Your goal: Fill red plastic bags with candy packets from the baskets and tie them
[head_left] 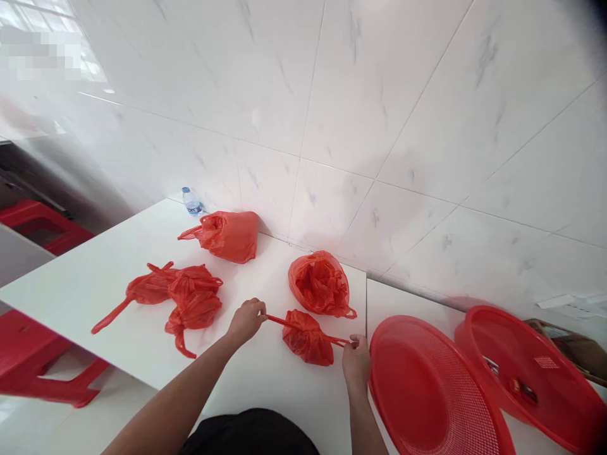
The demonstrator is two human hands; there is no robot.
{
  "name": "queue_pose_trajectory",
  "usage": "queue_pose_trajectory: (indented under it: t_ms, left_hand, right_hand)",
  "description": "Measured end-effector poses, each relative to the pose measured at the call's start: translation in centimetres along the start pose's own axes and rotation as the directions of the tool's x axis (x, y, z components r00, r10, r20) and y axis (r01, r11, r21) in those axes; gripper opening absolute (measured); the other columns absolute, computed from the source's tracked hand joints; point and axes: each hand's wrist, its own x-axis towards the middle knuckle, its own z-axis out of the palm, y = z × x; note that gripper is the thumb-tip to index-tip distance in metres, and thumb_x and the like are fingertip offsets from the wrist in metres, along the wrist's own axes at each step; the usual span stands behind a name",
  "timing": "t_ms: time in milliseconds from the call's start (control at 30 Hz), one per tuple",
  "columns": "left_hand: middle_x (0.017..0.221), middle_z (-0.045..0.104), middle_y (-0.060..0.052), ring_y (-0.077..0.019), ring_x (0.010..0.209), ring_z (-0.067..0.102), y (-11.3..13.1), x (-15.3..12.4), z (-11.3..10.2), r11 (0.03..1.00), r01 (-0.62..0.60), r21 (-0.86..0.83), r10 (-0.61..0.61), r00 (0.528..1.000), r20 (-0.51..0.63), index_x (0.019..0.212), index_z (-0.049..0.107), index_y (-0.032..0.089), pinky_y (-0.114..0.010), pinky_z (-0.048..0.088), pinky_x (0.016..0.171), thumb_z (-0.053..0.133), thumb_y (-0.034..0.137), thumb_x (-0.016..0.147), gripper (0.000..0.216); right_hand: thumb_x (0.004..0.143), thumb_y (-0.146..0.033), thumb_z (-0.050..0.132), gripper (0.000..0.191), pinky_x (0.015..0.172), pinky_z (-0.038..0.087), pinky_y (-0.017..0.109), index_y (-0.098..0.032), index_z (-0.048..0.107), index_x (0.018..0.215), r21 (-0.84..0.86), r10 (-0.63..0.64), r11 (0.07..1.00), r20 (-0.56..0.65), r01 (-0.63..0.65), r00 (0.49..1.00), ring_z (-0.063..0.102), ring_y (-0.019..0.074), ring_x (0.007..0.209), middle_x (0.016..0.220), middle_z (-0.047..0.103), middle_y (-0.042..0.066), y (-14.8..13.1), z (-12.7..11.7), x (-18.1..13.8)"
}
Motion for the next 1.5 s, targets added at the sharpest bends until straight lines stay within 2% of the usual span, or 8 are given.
queue_pose_trajectory:
  t_ms: [500,700,833,1067,1200,1267,1367,1500]
  left_hand:
    - [0.085,0.061,-0.003,-0.0197,0.084,0.054,-0.7,-0.1,1.1,0.989,0.074,-0.128,-0.08,0.996,-0.036,0.07,0.057,0.021,-0.029,0.035,0.069,0.055,0.018,0.077,0.008]
    - [0.078,0.061,0.0,-0.0166,0.072,0.053,0.1,-0.2,1.2,0.955,0.088,-0.284,-0.099,0.995,-0.025,0.069,0.054,0.021,-0.028,0.036,0.067,0.054,0.022,0.075,0.006]
    - [0.067,0.058,0.002,-0.0152,0.066,0.053,1.6,0.1,0.9,0.892,0.097,-0.441,-0.096,0.995,0.025,0.068,0.052,0.021,-0.027,0.039,0.062,0.053,0.027,0.075,0.009]
    - [0.09,0.066,-0.004,-0.0148,0.073,0.06,4.9,-0.4,0.4,0.721,0.107,-0.685,0.008,0.987,0.163,0.078,0.055,0.019,-0.027,0.048,0.064,0.058,0.032,0.075,0.014]
    - [0.113,0.065,-0.007,-0.0152,0.087,0.062,6.1,-1.0,-0.2,0.354,0.221,-0.908,0.14,0.948,0.286,0.078,0.051,0.019,-0.029,0.048,0.075,0.067,0.032,0.075,0.02]
    - [0.099,0.067,-0.006,-0.0151,0.083,0.062,6.1,-1.1,-0.3,0.18,0.322,-0.93,0.17,0.921,0.352,0.078,0.048,0.02,-0.03,0.049,0.075,0.067,0.035,0.076,0.025]
    - [0.07,0.06,0.002,-0.0128,0.071,0.061,5.4,-0.9,0.3,0.097,0.386,-0.918,0.067,0.917,0.393,0.075,0.046,0.021,-0.027,0.048,0.069,0.07,0.038,0.073,0.03]
    - [0.061,0.049,0.007,-0.0086,0.062,0.056,4.2,-0.4,1.3,0.112,0.391,-0.914,-0.071,0.92,0.385,0.072,0.043,0.021,-0.021,0.044,0.06,0.071,0.039,0.07,0.033]
  right_hand:
    - [0.068,-0.027,0.048,0.025,0.068,0.043,0.032,-0.022,0.058,0.091,0.097,0.017,0.995,0.07,-0.024,0.997,0.062,0.0228,0.077,0.091,0.068,0.007,2.5,1.3,0.6]
    - [0.068,-0.032,0.051,0.026,0.074,0.044,0.031,-0.021,0.062,0.088,0.237,0.012,0.971,0.085,-0.032,0.996,0.062,0.0233,0.088,0.096,0.069,0.007,2.9,0.9,0.7]
    - [0.07,-0.037,0.052,0.024,0.066,0.045,0.03,-0.021,0.063,0.085,0.342,0.01,0.938,0.135,-0.056,0.991,0.061,0.0209,0.077,0.081,0.068,0.003,2.2,0.9,0.6]
    - [0.074,-0.043,0.057,0.024,0.061,0.048,0.026,-0.023,0.064,0.086,0.517,-0.027,0.85,0.236,-0.103,0.971,0.064,0.0153,0.074,0.091,0.07,0.002,-0.1,0.7,-0.4]
    - [0.071,-0.036,0.068,0.02,0.053,0.045,0.02,-0.023,0.066,0.086,0.73,-0.037,0.646,0.321,-0.222,0.946,0.061,0.01,0.064,0.093,0.071,0.001,-1.1,0.2,-0.4]
    - [0.072,-0.031,0.07,0.015,0.052,0.046,0.018,-0.023,0.065,0.084,0.818,-0.042,0.464,0.404,-0.341,0.914,0.062,0.0087,0.066,0.097,0.072,0.001,-1.0,0.0,-0.1]
    - [0.077,-0.023,0.065,0.004,0.058,0.051,0.019,-0.022,0.064,0.081,0.841,-0.025,0.258,0.498,-0.476,0.867,0.066,0.0099,0.076,0.105,0.071,0.003,-0.1,-0.1,0.8]
    - [0.08,-0.025,0.063,0.004,0.064,0.057,0.028,-0.022,0.061,0.078,0.825,0.053,0.309,0.482,-0.473,0.874,0.069,0.0159,0.085,0.095,0.072,0.004,1.5,0.6,1.9]
